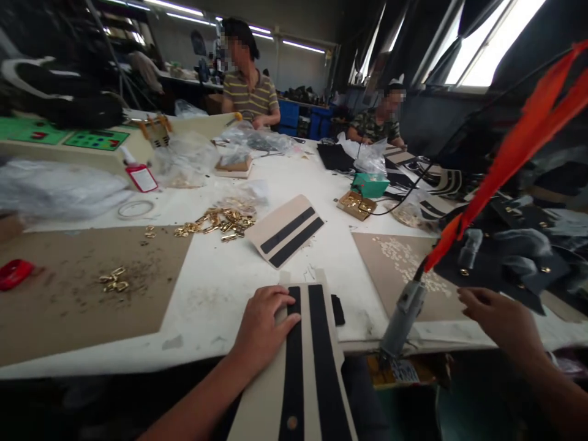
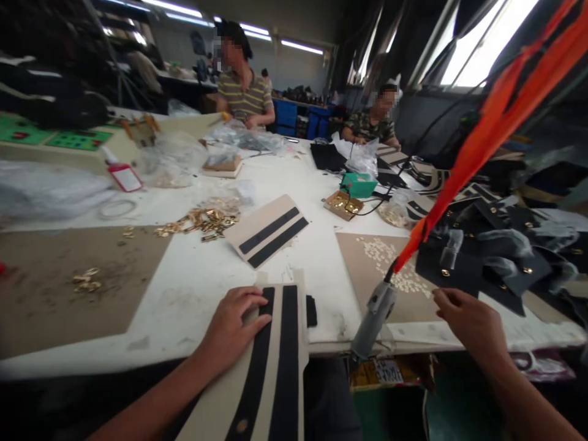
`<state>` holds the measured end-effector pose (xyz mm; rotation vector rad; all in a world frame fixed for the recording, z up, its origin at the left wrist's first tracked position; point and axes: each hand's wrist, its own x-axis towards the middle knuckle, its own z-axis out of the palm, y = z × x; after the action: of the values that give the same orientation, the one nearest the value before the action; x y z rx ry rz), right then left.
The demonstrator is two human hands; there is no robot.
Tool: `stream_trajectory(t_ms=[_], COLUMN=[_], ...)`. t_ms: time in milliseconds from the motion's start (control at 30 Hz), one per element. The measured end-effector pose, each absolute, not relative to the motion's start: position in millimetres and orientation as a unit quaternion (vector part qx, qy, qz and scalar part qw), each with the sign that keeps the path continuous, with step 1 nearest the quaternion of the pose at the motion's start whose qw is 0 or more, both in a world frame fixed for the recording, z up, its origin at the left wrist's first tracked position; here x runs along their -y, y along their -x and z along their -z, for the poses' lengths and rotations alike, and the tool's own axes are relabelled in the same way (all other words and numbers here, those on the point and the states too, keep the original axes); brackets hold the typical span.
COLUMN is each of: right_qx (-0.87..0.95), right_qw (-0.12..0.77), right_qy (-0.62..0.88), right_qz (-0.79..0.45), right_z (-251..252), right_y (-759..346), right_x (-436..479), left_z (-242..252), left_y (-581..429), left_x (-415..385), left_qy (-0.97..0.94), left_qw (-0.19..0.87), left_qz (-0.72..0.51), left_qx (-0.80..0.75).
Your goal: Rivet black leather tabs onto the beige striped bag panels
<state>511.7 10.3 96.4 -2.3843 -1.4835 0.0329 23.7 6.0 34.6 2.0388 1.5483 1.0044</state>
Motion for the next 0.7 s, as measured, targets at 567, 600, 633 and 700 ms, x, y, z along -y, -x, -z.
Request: stream_trajectory(t_ms=[567,600,633,700], right_qx=[0.776,0.777,0.777,0.774], right_qw=[0.169,0.158,0.149,0.133], right_qy=[0.520,0.523,0.527,0.538], right_qz=[-0.315,-0.313,-0.311,-0.308], right_z=[-68,-66,-66,-66], right_y=[-195,-194,-193,-191], right_x=[-38,-39,-40,-42], left_z=[-24,-24,-24,-24], left_y=[-11,-10,-9,-8], left_x=[0,0,-1,-1], left_qy=[-0.722,-0.721,-0.719,-0.715], left_qw=[0.205,0.207,0.208,0.212], left_qz=[-0.388,-0.390,-0.392,-0.395], left_qx=[-0.534,-0.534,-0.535,-0.536])
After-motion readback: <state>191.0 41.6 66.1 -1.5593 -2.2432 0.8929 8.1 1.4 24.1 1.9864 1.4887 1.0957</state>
